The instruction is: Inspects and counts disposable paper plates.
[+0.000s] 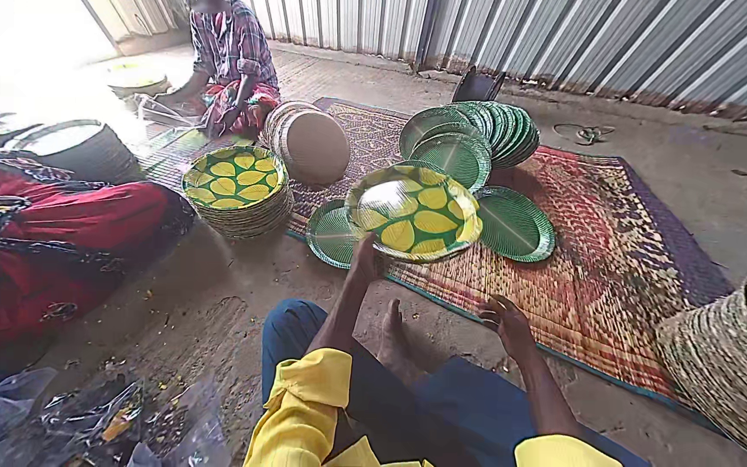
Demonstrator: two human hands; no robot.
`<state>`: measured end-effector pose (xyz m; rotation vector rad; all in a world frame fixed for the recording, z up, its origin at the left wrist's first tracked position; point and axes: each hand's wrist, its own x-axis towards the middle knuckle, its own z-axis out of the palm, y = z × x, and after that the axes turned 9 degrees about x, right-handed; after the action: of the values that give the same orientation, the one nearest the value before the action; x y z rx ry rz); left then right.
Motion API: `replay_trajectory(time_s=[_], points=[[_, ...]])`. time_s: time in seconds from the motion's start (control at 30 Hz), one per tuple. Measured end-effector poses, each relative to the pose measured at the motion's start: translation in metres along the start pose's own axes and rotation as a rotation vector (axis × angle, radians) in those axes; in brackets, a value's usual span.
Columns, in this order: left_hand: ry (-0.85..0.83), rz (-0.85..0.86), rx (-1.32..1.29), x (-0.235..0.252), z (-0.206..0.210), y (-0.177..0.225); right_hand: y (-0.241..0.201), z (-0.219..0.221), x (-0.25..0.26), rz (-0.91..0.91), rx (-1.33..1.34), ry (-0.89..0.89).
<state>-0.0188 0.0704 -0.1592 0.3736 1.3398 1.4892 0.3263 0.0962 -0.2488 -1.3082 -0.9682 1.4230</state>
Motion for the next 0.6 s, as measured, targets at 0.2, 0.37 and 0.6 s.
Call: replay_trajectory(time_s=[0.2,0.37,0.6], points=[[0.286,0.348,-0.111,0.042,-0.093,0.133,0.001,-0.007,0.005,0.039,0.024,0.113],[0.485,0.256,-0.136,0.077,-0.182,0.163,0.004,-0.004,0.006,0.048,0.004,0.078],[0.411,0.057,0.34,0.095,-0.182,0.048,0.002,-0.009,0.002,0.096,-0.044,0.093]])
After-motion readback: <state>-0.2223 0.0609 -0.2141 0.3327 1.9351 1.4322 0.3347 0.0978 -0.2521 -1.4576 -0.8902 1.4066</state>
